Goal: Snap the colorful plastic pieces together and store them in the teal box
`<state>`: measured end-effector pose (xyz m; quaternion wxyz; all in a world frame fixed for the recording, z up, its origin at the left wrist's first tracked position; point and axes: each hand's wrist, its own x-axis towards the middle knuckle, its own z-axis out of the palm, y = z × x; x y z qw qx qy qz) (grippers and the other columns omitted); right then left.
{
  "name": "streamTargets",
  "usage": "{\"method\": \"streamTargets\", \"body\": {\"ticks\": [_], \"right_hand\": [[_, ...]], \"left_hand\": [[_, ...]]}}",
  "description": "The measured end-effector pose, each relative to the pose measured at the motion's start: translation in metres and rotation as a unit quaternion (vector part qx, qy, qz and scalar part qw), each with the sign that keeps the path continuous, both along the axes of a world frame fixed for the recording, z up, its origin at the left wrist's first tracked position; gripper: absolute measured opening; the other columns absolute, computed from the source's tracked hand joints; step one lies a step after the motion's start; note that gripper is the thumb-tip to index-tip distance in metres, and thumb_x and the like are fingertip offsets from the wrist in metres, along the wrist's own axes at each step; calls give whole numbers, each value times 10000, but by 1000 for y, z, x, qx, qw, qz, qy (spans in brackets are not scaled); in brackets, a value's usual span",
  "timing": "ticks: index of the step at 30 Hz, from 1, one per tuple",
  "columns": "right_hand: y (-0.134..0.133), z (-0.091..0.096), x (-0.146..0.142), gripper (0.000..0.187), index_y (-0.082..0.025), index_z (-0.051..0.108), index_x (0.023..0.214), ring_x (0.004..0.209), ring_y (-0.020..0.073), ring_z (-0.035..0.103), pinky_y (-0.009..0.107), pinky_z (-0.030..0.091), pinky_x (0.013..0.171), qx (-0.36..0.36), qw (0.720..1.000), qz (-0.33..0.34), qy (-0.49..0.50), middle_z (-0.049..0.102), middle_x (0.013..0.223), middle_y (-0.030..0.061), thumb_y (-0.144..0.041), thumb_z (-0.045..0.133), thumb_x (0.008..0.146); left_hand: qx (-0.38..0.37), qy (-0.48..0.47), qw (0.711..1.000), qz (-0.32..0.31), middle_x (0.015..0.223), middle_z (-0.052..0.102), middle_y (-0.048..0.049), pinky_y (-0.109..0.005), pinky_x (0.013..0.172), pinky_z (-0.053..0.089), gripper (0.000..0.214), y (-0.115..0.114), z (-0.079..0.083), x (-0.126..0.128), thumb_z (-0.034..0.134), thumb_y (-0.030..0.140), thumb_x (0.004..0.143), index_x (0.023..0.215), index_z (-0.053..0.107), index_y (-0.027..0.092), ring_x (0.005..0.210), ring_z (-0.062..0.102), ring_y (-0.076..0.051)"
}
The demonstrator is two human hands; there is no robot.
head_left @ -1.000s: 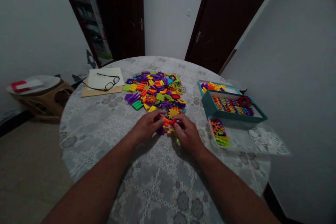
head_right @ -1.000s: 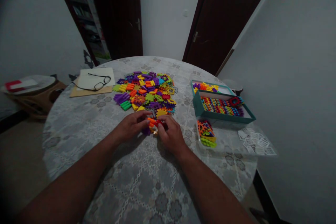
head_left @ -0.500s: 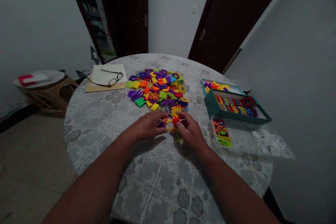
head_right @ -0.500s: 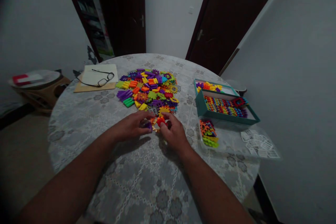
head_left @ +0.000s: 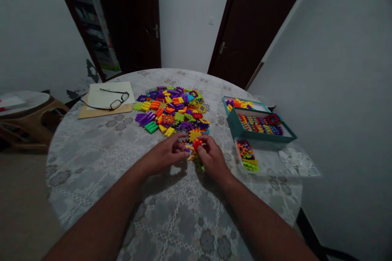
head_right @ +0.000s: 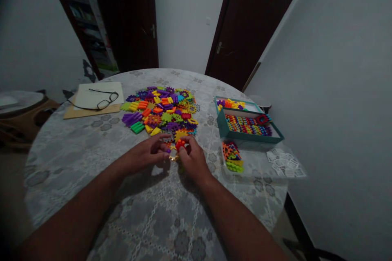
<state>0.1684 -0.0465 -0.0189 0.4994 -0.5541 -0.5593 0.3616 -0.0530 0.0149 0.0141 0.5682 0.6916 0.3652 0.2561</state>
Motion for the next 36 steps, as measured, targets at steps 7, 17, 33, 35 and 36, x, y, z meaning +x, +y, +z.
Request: {"method": "streamTargets", "body": {"ticks": [7, 17, 33, 35, 36], "right_hand": [[-8, 12, -7, 370, -247, 731, 1343, 1039, 221, 732, 377, 569, 969, 122, 984, 72, -109, 790, 1202, 61, -192, 570, 1015], [-15, 39, 3, 406, -252, 665, 1421, 1322, 275, 679, 470, 555, 1145, 215, 936, 222, -166, 727, 1429, 113, -235, 588, 1023], [-5, 10, -3, 304, -285, 666, 1425, 1153, 273, 715, 413, 600, 1009, 217, 946, 114, -212, 754, 1265, 110, -361, 584, 1142], [-6, 12, -1, 321, -281, 654, 1434, 1149, 278, 713, 420, 599, 1009, 227, 944, 116, -210, 752, 1270, 115, -357, 605, 1126], [-6, 13, 0, 349, -282, 645, 1451, 1163, 282, 710, 427, 596, 1021, 230, 942, 124, -209, 749, 1286, 117, -349, 632, 1109]], "left_hand": [[-162, -82, 977, -113, 942, 678, -12, -312, 761, 515, 767, -4, 1, 3, 912, 399, 846, 1534, 604, 256, 828, 619, -169], [-216, -122, 963, -110, 1301, 768, -141, -367, 912, 556, 617, -6, -3, 6, 965, 425, 808, 1354, 757, 227, 1143, 707, -294], [-329, -222, 918, -23, 1102, 833, -137, -301, 864, 634, 464, -14, -7, 15, 975, 323, 843, 1252, 836, 155, 934, 781, -209], [-329, -223, 918, -18, 1152, 828, -144, -287, 866, 629, 484, -13, -8, 15, 977, 317, 846, 1278, 828, 156, 965, 781, -208], [-324, -226, 918, -24, 1179, 823, -155, -296, 884, 629, 488, -13, -8, 15, 975, 330, 850, 1278, 826, 149, 984, 781, -215]]}}
